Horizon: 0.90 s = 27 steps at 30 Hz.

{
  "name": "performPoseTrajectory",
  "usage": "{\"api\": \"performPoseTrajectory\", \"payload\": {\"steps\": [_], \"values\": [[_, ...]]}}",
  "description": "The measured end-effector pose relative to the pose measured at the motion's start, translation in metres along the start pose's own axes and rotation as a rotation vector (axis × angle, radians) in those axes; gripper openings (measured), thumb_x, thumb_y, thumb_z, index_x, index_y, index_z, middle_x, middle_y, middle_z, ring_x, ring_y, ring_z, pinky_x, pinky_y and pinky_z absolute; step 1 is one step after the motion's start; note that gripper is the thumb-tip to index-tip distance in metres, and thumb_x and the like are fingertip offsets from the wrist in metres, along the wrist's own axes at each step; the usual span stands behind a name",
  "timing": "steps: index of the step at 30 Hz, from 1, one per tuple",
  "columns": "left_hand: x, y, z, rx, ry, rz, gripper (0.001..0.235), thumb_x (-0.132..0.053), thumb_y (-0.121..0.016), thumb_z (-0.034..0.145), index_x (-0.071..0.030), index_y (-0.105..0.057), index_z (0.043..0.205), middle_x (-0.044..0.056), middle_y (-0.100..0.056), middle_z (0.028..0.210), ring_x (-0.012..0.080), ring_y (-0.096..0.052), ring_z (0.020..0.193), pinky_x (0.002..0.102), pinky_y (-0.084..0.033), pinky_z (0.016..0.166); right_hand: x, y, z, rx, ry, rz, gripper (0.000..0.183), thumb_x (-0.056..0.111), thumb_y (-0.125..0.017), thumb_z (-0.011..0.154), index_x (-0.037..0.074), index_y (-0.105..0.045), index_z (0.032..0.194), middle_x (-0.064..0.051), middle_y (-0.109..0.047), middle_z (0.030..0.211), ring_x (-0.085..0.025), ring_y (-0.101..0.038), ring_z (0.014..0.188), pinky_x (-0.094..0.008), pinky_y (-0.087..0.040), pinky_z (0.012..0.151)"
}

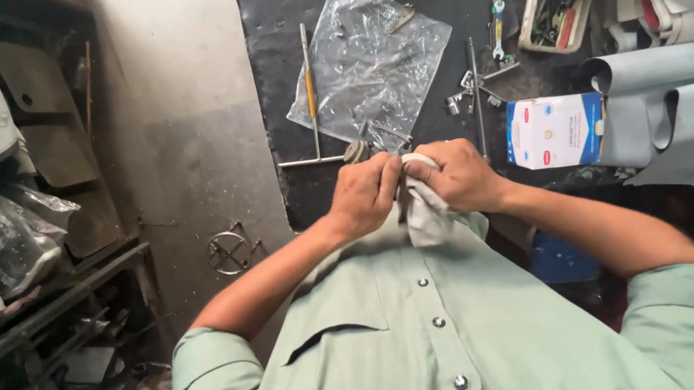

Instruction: The person works on a carburetor at a cluttered workbench. They first loosen a fitting with a wrench, then wipe parts and their hands with a cloth, handle small components, and finally use a long screwdriver to turn a screw on the carburetor body while holding it in one hand.

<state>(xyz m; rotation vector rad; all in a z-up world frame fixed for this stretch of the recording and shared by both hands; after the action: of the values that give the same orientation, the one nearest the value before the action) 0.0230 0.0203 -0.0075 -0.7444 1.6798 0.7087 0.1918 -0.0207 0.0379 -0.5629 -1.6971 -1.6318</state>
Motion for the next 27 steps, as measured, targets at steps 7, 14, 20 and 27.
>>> {"api": "performPoseTrajectory", "payload": {"steps": [7,14,20,27], "values": [[-0.065,0.031,-0.002,0.164,-0.803,0.543,0.016,-0.017,-0.062,0.103,-0.005,-0.056,0.093,0.009,-0.058,0.082,0.0289,-0.061,0.071,0.041,-0.049,0.065,-0.012,-0.024,-0.005,0.425,-0.429,0.777,0.037,0.034,-0.053,0.108,0.004,-0.071,0.097,0.001,-0.067,0.083,-0.008,-0.058,0.078,-0.029,-0.050,0.068],[0.006,-0.002,0.013,-0.057,0.077,-0.123,0.036,-0.028,-0.050,0.110,-0.008,-0.057,0.081,0.001,-0.052,0.066,0.0153,-0.049,0.060,0.029,-0.039,0.056,0.034,0.032,0.039,0.017,0.519,-0.540,0.014,0.019,-0.065,0.094,0.007,-0.069,0.098,-0.003,-0.066,0.084,-0.022,-0.065,0.076,-0.040,-0.049,0.069],[0.039,0.012,0.018,-0.053,0.547,-0.709,0.045,-0.042,-0.045,0.107,-0.015,-0.048,0.072,-0.002,-0.049,0.062,0.0081,-0.038,0.050,0.025,-0.031,0.044,0.021,0.057,0.036,-0.190,0.467,-0.409,0.023,0.031,-0.065,0.101,0.009,-0.069,0.104,-0.005,-0.068,0.090,-0.024,-0.064,0.079,-0.040,-0.050,0.075],[0.032,-0.012,0.032,-0.026,0.509,-0.883,0.043,-0.044,-0.044,0.106,-0.014,-0.053,0.077,-0.002,-0.052,0.065,0.0082,-0.038,0.049,0.024,-0.030,0.044,-0.031,-0.024,0.002,-0.016,-0.305,0.883,0.040,0.034,-0.049,0.109,0.001,-0.064,0.127,-0.004,-0.073,0.116,-0.012,-0.069,0.103,-0.031,-0.055,0.094]]}}
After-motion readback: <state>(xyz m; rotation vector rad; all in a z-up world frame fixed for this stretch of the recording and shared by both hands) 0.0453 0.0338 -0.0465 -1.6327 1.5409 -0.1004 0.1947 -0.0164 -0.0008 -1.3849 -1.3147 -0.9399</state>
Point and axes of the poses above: each hand's wrist, its own z-axis towards the middle knuckle, its own y-axis out of the back of the hand, x = y × z, the point moved 5 cm from there along z, towards the middle knuckle
